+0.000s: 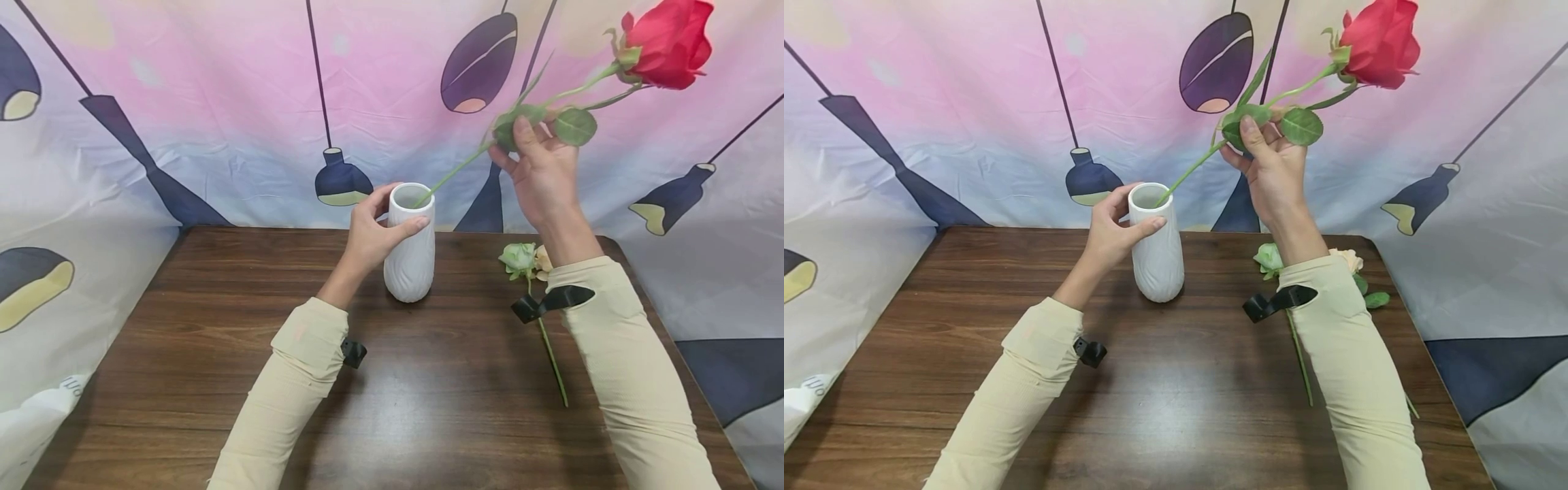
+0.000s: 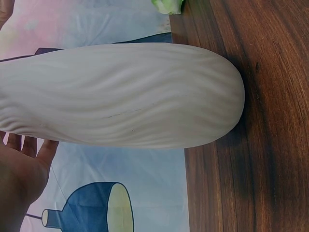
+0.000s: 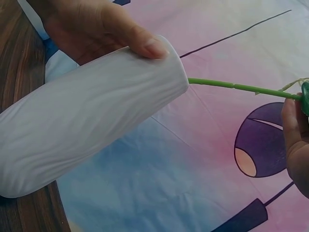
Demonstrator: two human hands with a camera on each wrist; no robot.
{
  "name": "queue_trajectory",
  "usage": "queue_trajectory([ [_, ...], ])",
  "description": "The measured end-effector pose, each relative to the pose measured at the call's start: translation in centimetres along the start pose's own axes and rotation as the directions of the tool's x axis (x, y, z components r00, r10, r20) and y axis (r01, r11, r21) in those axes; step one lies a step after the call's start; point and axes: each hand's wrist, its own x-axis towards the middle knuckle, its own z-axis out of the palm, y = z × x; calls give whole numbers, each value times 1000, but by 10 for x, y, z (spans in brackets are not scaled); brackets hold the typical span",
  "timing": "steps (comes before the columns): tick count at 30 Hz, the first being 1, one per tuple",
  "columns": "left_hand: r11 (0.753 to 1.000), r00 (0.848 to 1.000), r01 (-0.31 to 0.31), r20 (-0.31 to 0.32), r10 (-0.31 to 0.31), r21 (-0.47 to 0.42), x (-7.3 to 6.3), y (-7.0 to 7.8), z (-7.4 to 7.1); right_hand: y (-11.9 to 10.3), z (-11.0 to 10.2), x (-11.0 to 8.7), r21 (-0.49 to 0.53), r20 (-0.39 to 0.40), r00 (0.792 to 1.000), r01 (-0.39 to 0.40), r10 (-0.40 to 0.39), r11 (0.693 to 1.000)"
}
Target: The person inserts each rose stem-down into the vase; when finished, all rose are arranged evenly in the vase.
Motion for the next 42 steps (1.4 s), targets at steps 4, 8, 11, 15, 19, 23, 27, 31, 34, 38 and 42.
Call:
queue_trajectory([
  [4,1000,1000,2,-2,-2,4,0,1,-1,2,0,-1,-9,0,1000,0,0,1000],
  [8,1000,1000,7,-3,-7,11,-2,0,-2,4,1,-2,-19,-4,1000,4,-4,1000],
  [11,1000,1000,8,-6,-8,12,-2,0,-2,5,2,-1,-32,0,1000,9,-9,999],
  [15,1000,1000,5,-6,-5,9,0,0,-2,4,4,1,-40,4,1000,17,-17,999],
  [19,1000,1000,5,-4,-5,5,0,0,-1,3,5,2,-61,6,1000,24,-23,998],
  [23,1000,1000,6,-5,-6,0,0,1,-1,2,8,2,-78,8,1000,20,-20,997],
  [27,1000,1000,6,-9,-6,-4,0,1,0,2,10,2,-55,21,1000,17,-16,998],
  [31,1000,1000,5,-8,-5,-6,0,1,0,3,11,1,-12,39,999,17,-16,1000],
  [34,1000,1000,7,-7,-7,-3,0,0,0,3,11,0,-13,38,999,17,-17,1000],
  [38,1000,1000,3,-5,-3,3,0,0,0,4,13,-1,-37,30,999,12,-11,999],
  [42,1000,1000,-1,-5,1,5,0,0,0,6,15,-2,-51,36,999,8,-6,999],
])
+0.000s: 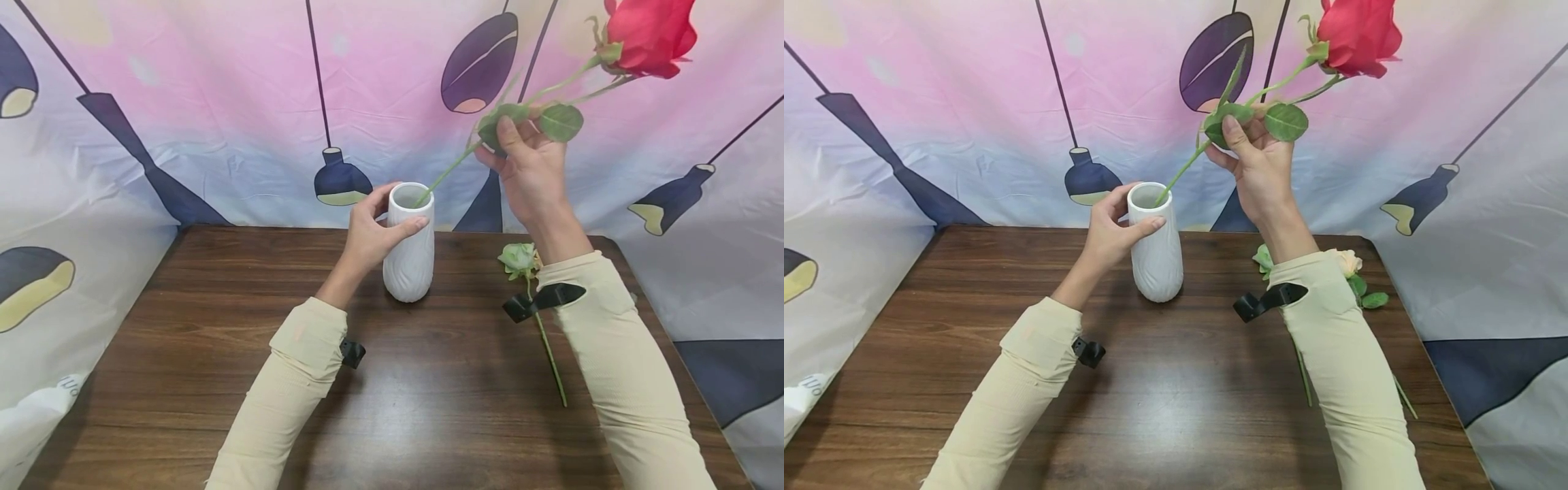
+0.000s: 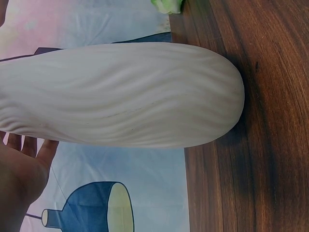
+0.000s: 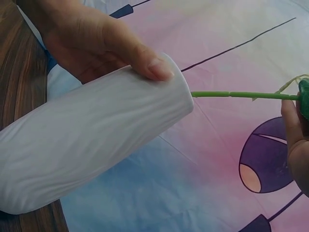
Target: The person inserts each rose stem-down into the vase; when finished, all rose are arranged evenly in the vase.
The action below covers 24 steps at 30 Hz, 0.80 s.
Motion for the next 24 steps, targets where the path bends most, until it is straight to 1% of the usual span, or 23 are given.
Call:
queue_trajectory([
  [5,1000,1000,4,-3,-4,-1,-1,0,0,2,2,0,-31,21,1000,11,-10,999],
  [9,1000,1000,6,-5,-6,-4,-1,1,0,4,3,-1,-66,23,1000,15,-13,998],
  [18,1000,1000,8,-3,-8,-1,-1,1,0,12,7,-3,-128,32,999,3,1,992],
  [24,1000,1000,11,0,-11,1,-2,2,1,18,8,-5,-148,35,999,-6,12,989],
])
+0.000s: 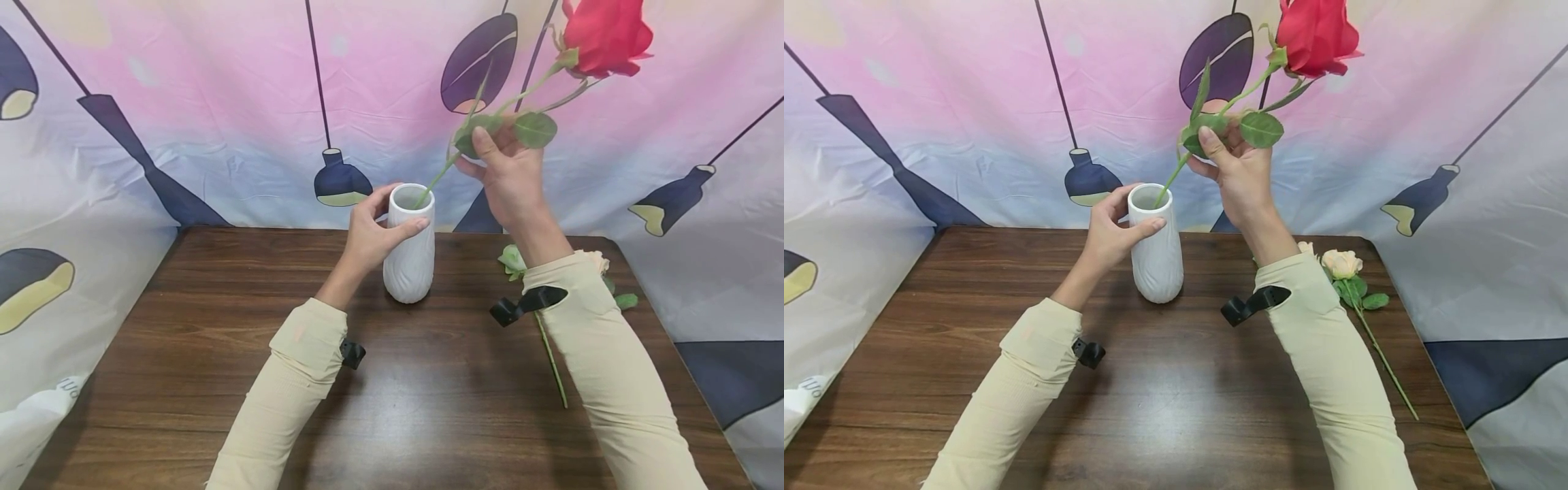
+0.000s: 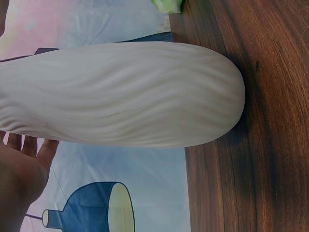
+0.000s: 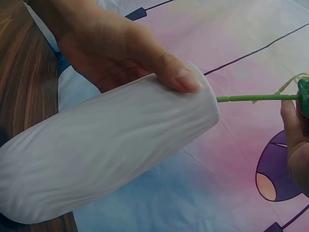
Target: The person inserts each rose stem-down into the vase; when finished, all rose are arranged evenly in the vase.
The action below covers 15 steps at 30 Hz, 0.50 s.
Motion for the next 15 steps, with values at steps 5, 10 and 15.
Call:
queue_trajectory([
  [5,1000,1000,2,-1,-2,4,0,1,0,3,3,-1,-36,27,1000,0,1,999],
  [10,1000,1000,4,-2,-4,-2,1,1,-1,7,7,-2,-45,45,999,-18,20,999],
  [15,1000,1000,3,-4,-3,-5,1,1,0,12,7,-3,-73,55,998,-33,37,997],
])
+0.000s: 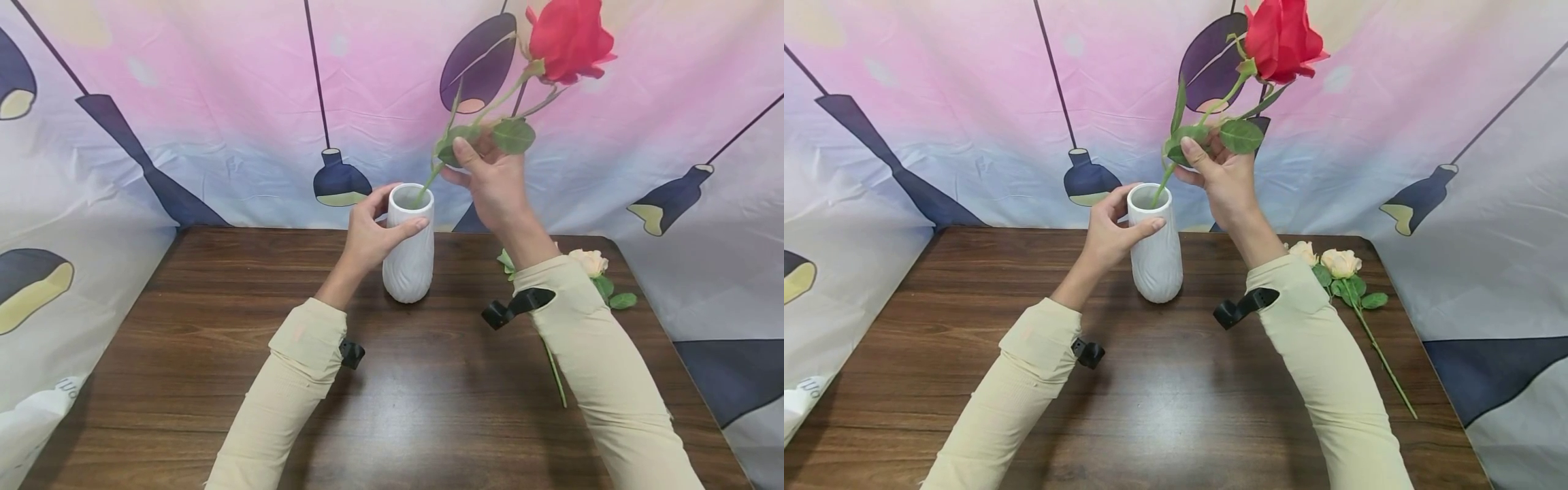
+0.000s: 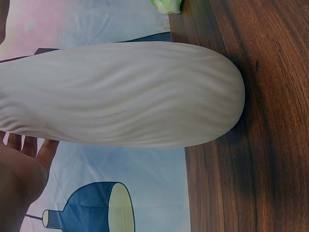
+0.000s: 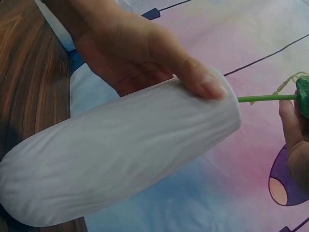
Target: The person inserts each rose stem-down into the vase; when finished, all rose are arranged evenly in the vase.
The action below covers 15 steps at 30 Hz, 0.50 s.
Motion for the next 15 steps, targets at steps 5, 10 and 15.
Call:
queue_trajectory([
  [5,1000,1000,1,0,-1,7,0,-1,0,3,-1,-2,-23,5,1000,-11,11,1000],
  [10,1000,1000,-1,3,1,11,1,-1,0,7,-2,-4,-33,5,1000,-15,15,999],
  [15,1000,1000,2,1,-2,11,1,0,0,11,-3,-5,-21,-3,1000,-26,26,999],
])
